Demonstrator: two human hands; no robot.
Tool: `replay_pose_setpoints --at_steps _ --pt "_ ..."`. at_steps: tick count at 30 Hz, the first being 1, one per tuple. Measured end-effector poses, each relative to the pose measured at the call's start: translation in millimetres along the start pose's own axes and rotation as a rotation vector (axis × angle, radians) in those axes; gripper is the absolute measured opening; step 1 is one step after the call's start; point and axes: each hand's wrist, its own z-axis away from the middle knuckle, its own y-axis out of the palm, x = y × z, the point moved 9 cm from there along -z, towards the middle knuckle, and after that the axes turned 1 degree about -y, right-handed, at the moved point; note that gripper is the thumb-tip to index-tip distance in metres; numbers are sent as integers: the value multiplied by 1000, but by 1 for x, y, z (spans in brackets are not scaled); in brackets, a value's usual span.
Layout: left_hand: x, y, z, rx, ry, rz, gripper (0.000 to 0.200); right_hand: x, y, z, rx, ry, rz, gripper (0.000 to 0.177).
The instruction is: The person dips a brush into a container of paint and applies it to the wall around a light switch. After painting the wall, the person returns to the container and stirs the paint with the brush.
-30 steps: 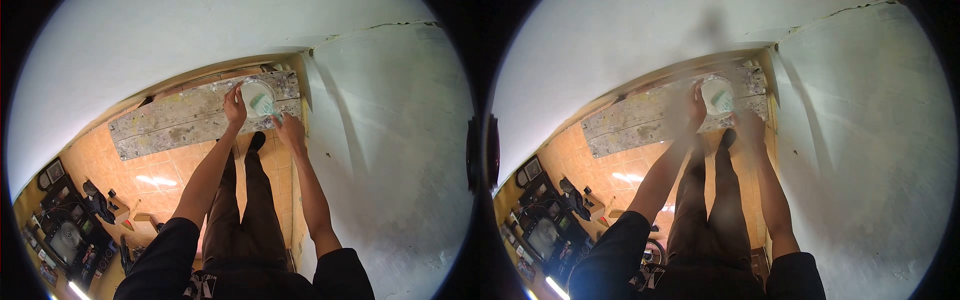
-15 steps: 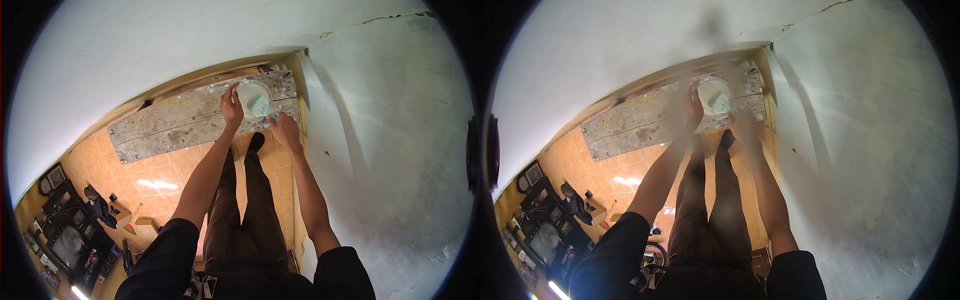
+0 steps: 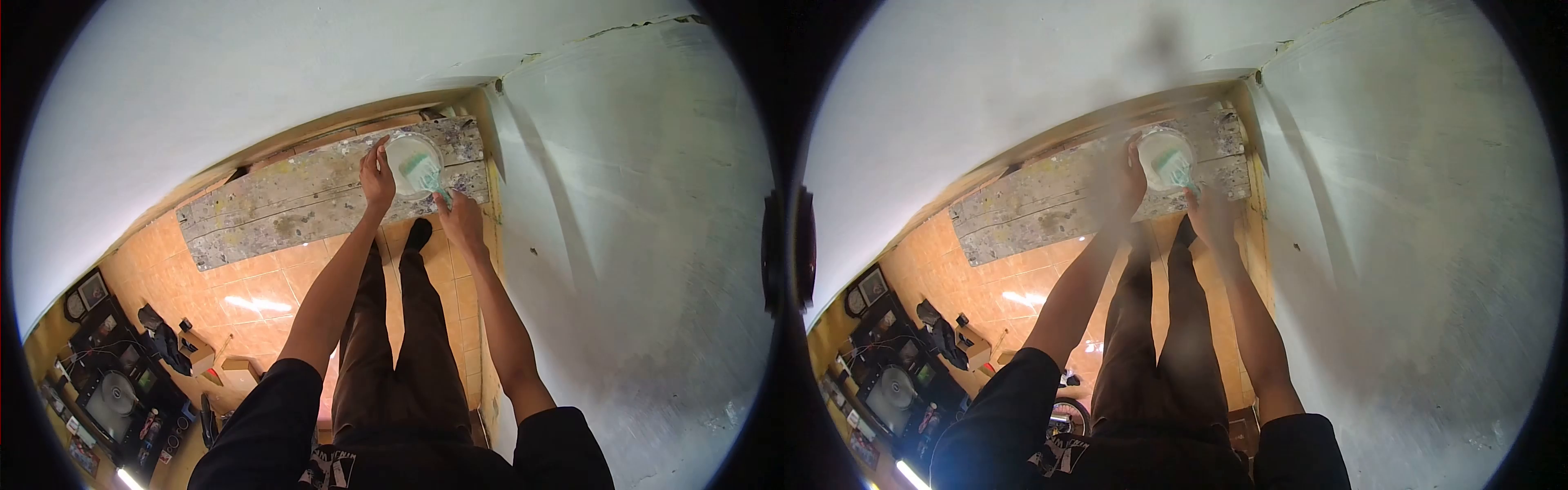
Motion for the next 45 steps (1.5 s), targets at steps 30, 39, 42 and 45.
replay_pose_setpoints --at_steps 30,39,42,45 --pt "-27 -9 8 78 -44 -26 47 6 3 15 -189 15 -283 48" --pt "-10 -4 8 103 -77 -76 42 -2 15 13 -118 57 -298 56" --pt "-13 -3 7 112 -102 -70 42 -4 14 14 -130 38 -328 58" --pt "-17 -9 10 100 -136 -27 44 -1 13 18 -127 29 -380 58"
